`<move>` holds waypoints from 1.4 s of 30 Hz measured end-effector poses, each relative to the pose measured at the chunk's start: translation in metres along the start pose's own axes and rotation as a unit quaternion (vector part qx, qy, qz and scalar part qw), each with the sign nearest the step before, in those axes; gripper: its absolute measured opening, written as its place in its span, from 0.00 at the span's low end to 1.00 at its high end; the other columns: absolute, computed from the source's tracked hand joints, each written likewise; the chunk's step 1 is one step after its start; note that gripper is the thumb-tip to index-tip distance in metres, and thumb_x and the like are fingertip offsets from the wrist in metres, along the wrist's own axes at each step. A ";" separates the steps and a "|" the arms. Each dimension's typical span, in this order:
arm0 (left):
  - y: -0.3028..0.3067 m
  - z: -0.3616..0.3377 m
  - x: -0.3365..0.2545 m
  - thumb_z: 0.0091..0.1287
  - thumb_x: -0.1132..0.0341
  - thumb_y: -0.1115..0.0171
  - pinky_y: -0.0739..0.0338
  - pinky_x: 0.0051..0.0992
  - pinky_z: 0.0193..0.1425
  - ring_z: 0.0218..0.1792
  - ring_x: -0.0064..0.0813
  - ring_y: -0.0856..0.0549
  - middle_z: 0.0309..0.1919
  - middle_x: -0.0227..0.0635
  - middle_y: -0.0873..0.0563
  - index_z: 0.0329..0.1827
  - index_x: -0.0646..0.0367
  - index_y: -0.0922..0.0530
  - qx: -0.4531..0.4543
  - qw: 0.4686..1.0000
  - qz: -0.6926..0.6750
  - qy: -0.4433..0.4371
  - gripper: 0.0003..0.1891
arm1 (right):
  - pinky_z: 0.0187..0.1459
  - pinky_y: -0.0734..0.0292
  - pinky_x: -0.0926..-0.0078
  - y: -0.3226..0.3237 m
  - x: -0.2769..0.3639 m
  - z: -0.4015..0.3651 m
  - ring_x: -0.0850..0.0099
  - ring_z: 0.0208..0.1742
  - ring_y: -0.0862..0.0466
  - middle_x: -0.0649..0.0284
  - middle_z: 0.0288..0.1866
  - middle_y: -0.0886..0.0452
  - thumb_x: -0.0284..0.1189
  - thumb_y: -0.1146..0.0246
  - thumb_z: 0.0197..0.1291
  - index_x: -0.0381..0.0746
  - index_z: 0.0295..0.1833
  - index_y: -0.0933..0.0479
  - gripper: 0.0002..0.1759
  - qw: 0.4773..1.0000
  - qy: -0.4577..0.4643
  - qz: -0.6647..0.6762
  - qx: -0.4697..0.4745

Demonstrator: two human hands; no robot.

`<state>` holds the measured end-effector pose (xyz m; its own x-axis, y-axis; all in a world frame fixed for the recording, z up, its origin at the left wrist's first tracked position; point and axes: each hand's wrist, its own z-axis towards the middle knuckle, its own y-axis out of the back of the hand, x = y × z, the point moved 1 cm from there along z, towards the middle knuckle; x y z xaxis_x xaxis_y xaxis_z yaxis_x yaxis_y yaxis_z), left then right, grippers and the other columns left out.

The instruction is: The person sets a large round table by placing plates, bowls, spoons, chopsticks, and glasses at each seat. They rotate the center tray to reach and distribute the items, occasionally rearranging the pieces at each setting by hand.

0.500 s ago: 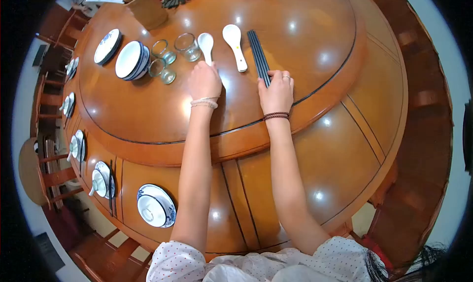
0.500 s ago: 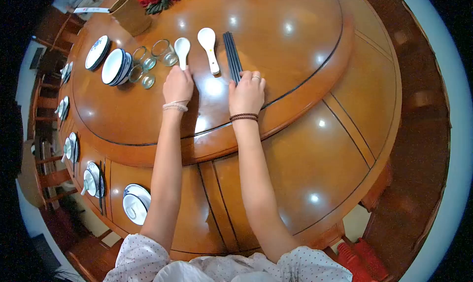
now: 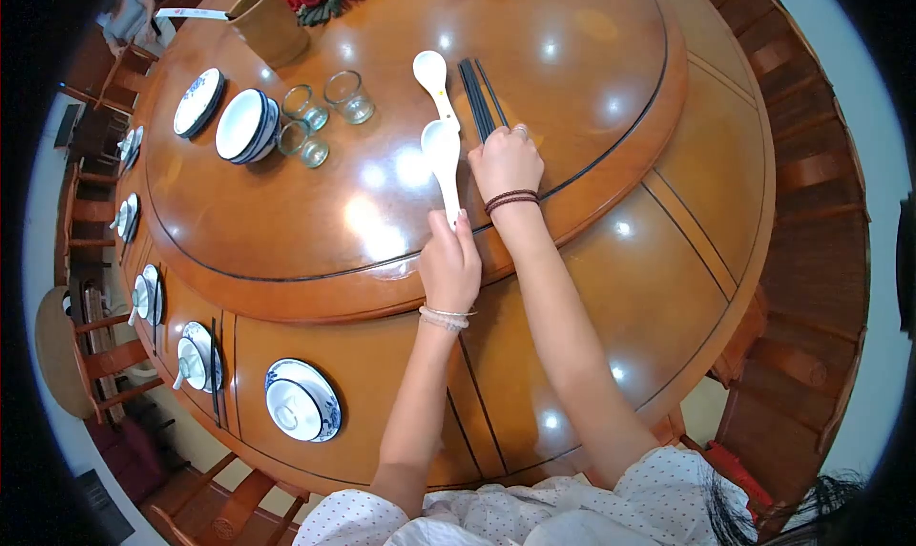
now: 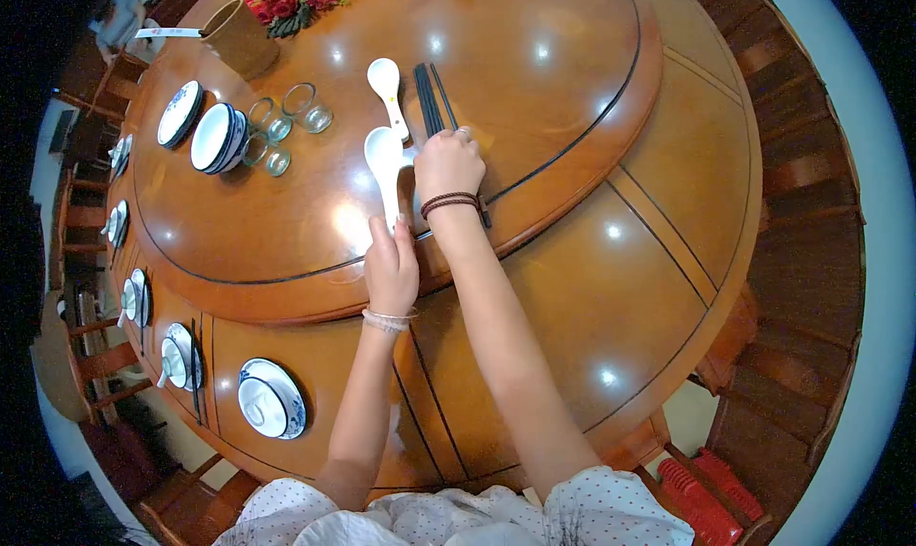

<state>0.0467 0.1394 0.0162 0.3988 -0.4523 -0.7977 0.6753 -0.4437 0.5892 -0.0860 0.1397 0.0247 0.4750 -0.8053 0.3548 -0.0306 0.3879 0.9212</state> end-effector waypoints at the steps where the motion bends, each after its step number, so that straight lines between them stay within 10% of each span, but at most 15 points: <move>1: 0.000 -0.004 -0.001 0.69 0.64 0.56 0.37 0.42 0.19 0.16 0.49 0.25 0.12 0.47 0.27 0.34 0.62 0.37 0.011 1.000 -0.006 0.003 0.10 | 0.36 0.20 0.68 -0.003 -0.001 0.001 0.61 0.38 0.19 0.53 0.36 0.23 0.29 0.41 0.50 0.32 0.33 0.25 0.10 1.000 0.000 -0.001 0.000; 17: 0.015 -0.029 0.002 0.70 0.64 0.57 0.36 0.38 0.20 0.16 0.44 0.26 0.14 0.44 0.27 0.34 0.63 0.38 0.037 0.990 -0.135 0.018 0.10 | 0.37 0.25 0.57 0.023 -0.009 -0.023 0.52 0.35 0.20 0.47 0.32 0.21 0.30 0.46 0.55 0.30 0.39 0.29 0.13 0.988 0.008 0.152 -0.024; 19: 0.022 -0.038 0.001 0.70 0.64 0.57 0.36 0.37 0.20 0.16 0.43 0.26 0.14 0.44 0.27 0.34 0.62 0.38 0.032 0.986 -0.163 0.024 0.10 | 0.31 0.28 0.63 0.029 -0.009 -0.055 0.61 0.29 0.20 0.50 0.26 0.23 0.28 0.48 0.57 0.29 0.45 0.30 0.14 0.945 0.058 0.314 -0.075; 23: 0.058 -0.088 0.003 0.70 0.66 0.57 0.35 0.33 0.20 0.15 0.38 0.26 0.14 0.42 0.27 0.35 0.63 0.37 0.035 0.983 -0.177 0.021 0.09 | 0.19 0.43 0.91 0.037 0.003 -0.152 0.88 0.19 0.40 0.74 0.22 0.37 0.30 0.57 0.68 0.37 0.54 0.36 0.13 0.771 -0.085 0.612 0.153; 35: 0.258 -0.281 0.091 0.70 0.65 0.56 0.38 0.21 0.20 0.18 0.17 0.31 0.17 0.28 0.30 0.32 0.60 0.36 -0.152 0.957 -0.180 0.167 0.09 | 0.35 0.33 0.84 0.041 0.081 -0.386 0.79 0.30 0.30 0.67 0.32 0.31 0.28 0.54 0.66 0.35 0.55 0.35 0.14 0.528 -0.176 0.692 0.460; 42: 0.328 -0.272 0.171 0.70 0.63 0.56 0.41 0.25 0.18 0.14 0.21 0.34 0.12 0.30 0.34 0.32 0.59 0.36 -0.109 0.981 -0.009 0.159 0.10 | 0.34 0.31 0.83 0.002 0.119 -0.427 0.79 0.32 0.28 0.66 0.34 0.29 0.26 0.54 0.66 0.35 0.57 0.34 0.16 0.549 -0.245 0.689 0.404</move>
<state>0.5051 0.1269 0.0381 0.5355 -0.1657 -0.8281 0.7871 -0.2575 0.5605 0.3459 0.2362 0.0011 -0.7777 -0.0973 0.6211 -0.5381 0.6139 -0.5776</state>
